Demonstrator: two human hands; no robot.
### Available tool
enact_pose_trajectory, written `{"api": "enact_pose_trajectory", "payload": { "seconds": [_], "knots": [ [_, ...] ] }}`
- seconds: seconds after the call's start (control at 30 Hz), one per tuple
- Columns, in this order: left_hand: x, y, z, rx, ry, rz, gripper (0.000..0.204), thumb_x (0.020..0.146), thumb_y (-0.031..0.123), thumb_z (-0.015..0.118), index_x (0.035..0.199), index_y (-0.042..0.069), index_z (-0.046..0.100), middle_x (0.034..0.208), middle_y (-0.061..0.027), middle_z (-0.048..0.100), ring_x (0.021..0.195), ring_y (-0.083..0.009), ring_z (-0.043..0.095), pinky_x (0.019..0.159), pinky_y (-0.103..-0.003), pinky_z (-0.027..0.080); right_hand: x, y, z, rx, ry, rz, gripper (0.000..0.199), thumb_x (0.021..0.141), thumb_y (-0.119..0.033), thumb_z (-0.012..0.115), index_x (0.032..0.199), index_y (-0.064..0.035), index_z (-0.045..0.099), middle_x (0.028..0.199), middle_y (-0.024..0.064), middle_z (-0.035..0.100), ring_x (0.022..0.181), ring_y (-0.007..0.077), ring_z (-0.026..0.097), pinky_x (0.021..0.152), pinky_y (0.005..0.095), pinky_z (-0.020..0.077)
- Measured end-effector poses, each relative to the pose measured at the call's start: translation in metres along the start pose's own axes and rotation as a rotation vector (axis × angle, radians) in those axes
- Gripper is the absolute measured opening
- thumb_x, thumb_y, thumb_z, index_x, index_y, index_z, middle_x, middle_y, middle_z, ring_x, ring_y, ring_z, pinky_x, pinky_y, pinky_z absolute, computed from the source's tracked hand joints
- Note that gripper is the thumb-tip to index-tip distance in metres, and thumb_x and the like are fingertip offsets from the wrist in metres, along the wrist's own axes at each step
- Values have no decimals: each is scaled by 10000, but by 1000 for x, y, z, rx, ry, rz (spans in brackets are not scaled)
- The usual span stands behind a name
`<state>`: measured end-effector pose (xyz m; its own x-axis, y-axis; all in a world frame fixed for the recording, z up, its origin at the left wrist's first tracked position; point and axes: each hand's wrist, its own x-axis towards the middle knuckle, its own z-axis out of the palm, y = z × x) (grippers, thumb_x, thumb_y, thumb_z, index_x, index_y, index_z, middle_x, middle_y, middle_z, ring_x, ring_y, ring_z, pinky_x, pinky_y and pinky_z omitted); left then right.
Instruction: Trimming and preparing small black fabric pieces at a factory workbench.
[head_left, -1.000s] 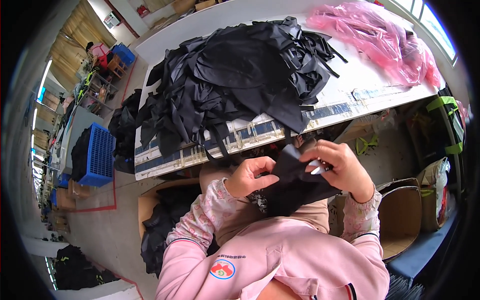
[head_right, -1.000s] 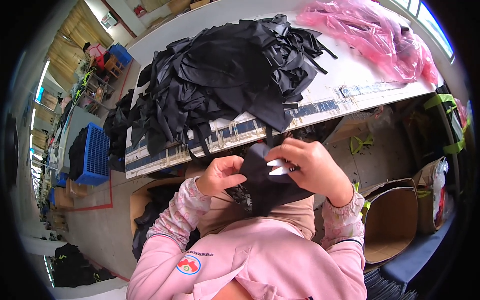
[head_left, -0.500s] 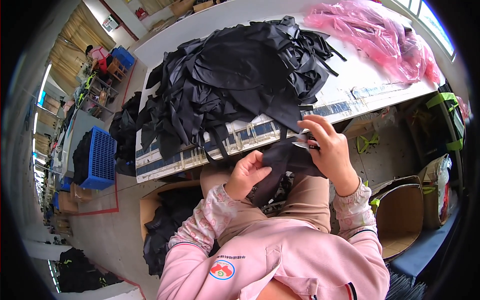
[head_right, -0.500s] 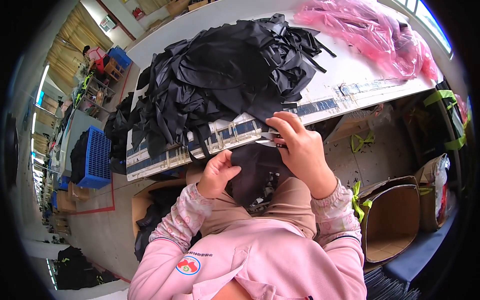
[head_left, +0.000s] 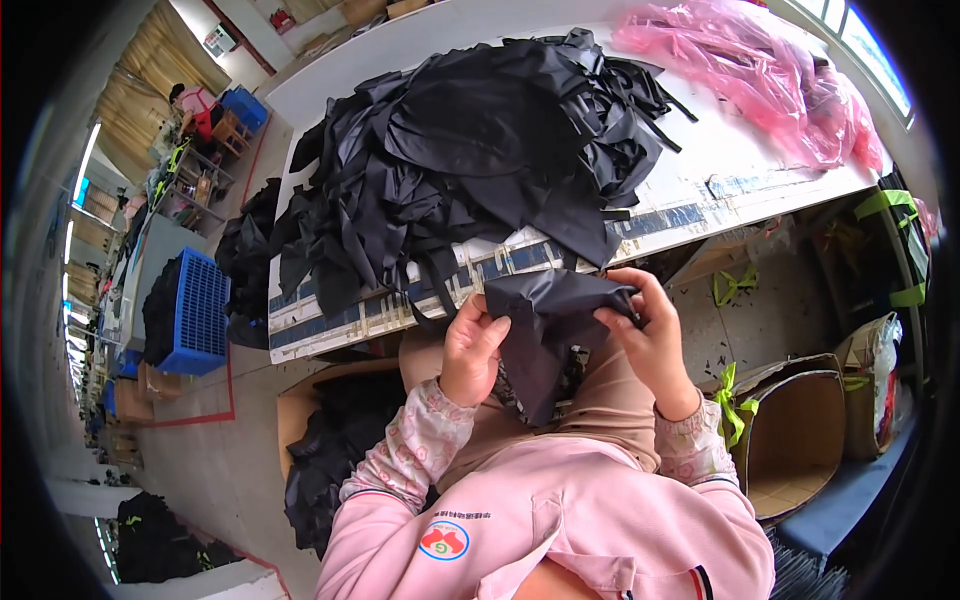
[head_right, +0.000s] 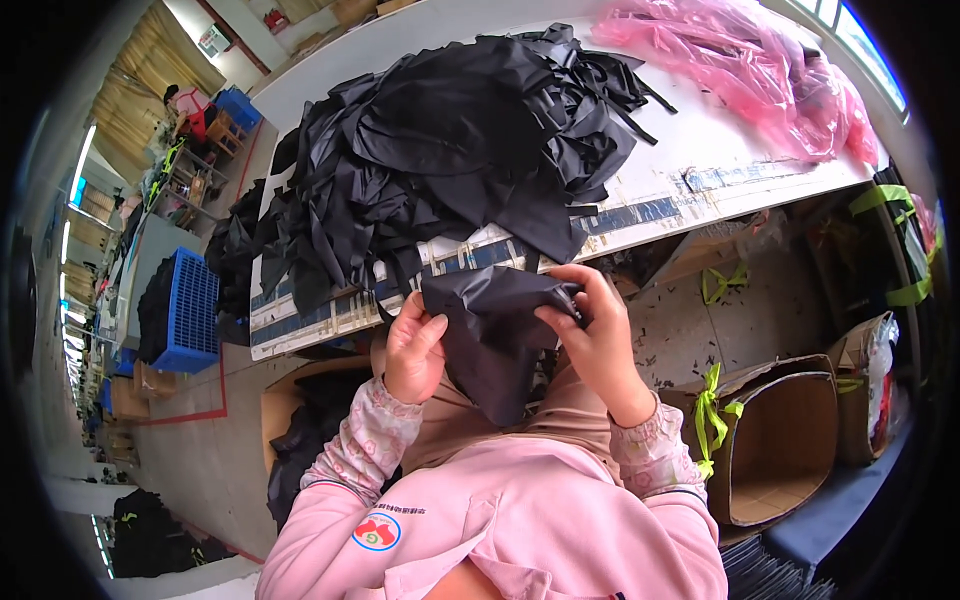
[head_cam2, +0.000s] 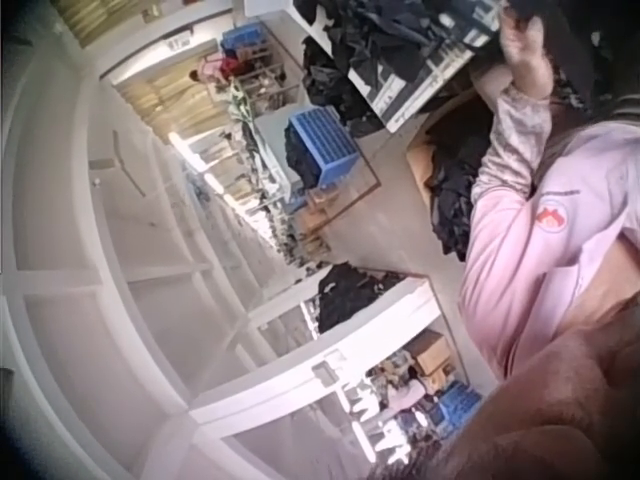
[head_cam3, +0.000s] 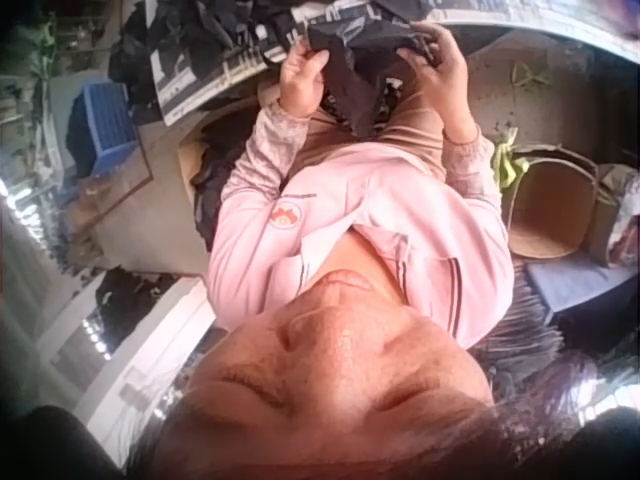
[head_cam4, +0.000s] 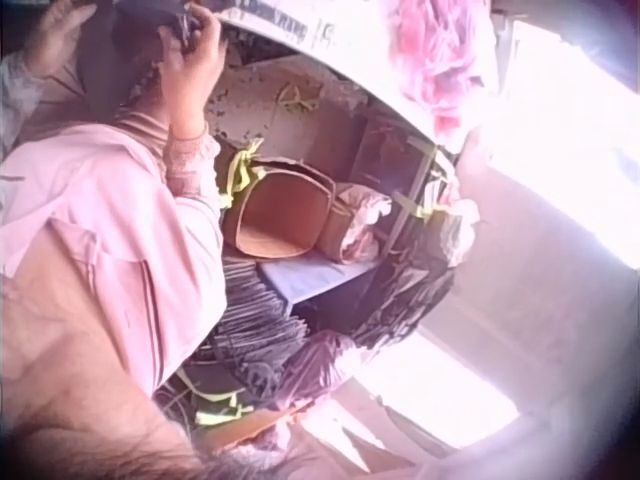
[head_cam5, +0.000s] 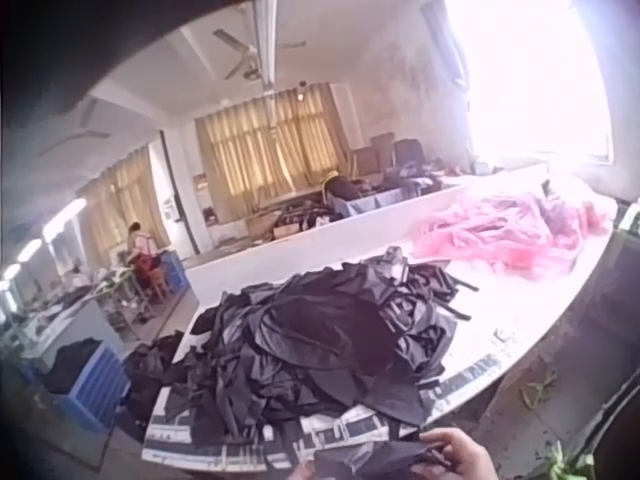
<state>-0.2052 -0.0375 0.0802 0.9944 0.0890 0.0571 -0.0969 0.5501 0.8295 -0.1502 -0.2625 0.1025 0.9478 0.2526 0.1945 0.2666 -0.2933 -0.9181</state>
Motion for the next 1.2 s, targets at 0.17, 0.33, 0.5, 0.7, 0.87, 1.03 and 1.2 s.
{"api": "enact_pose_trajectory", "payload": {
  "seconds": [0.17, 0.33, 0.5, 0.7, 0.87, 1.03, 1.2],
  "knots": [
    [-3, 4, -12, -46, 7, -23, 325, 874, 12, 541, 1192, 56, 486, 1178, -83, 584, 1104, -164, 539, 1012, -329, 382, 9, -15, -16, 548, 35, 230, 334, 858, -18, 652, 1165, -53, 526, 711, -68, 553, 528, -23, 403, 448, 156, 285],
    [-11, 17, 11, 79, -46, 63, 624, 835, -63, 610, 1357, 70, 296, 1172, -117, 563, 1058, -175, 562, 954, -324, 441, 6, -20, -18, 475, 99, 196, 325, 867, -13, 635, 1173, -41, 526, 664, -92, 492, 525, -26, 365, 453, 156, 258],
    [-10, 22, 17, 327, -67, 213, 819, 786, -144, 617, 1456, 62, 193, 1237, -139, 551, 1050, -165, 577, 879, -254, 462, -2, -23, -20, 425, 102, 91, 366, 875, 16, 605, 1224, -30, 505, 691, -89, 512, 575, -29, 382, 499, 143, 272],
    [-12, 30, 10, 663, 19, 124, 297, 810, -75, 663, 1094, -5, 612, 897, 17, 611, 684, 2, 488, 610, -144, 407, -6, -12, -16, 103, 367, -157, 296, 882, -4, 610, 1172, -30, 554, 869, 14, 614, 676, 32, 513, 534, 161, 370],
    [-14, 25, 12, 633, 22, 113, 232, 818, -66, 661, 1040, -13, 621, 819, 35, 603, 648, 9, 486, 574, -140, 402, -13, -52, 3, -42, 190, -461, 387, 750, 16, 693, 1119, -27, 584, 1179, 160, 602, 784, 201, 638, 557, 248, 475],
    [-16, 31, 31, 571, -34, 81, 213, 835, -78, 631, 1043, -37, 608, 910, -23, 635, 821, -72, 606, 720, -196, 496, -4, -42, 34, -101, -80, -378, 370, 680, 37, 661, 1032, -53, 596, 922, 108, 617, 677, 288, 643, 567, 362, 520],
    [-13, 38, 16, 1009, -194, 409, 193, 794, 7, 694, 984, 27, 667, 1133, -108, 559, 1049, -190, 552, 866, -288, 455, -2, -37, 30, -38, -133, -309, 229, 733, -1, 680, 942, -12, 587, 804, 136, 580, 670, 321, 615, 570, 360, 492]
  ]
}}
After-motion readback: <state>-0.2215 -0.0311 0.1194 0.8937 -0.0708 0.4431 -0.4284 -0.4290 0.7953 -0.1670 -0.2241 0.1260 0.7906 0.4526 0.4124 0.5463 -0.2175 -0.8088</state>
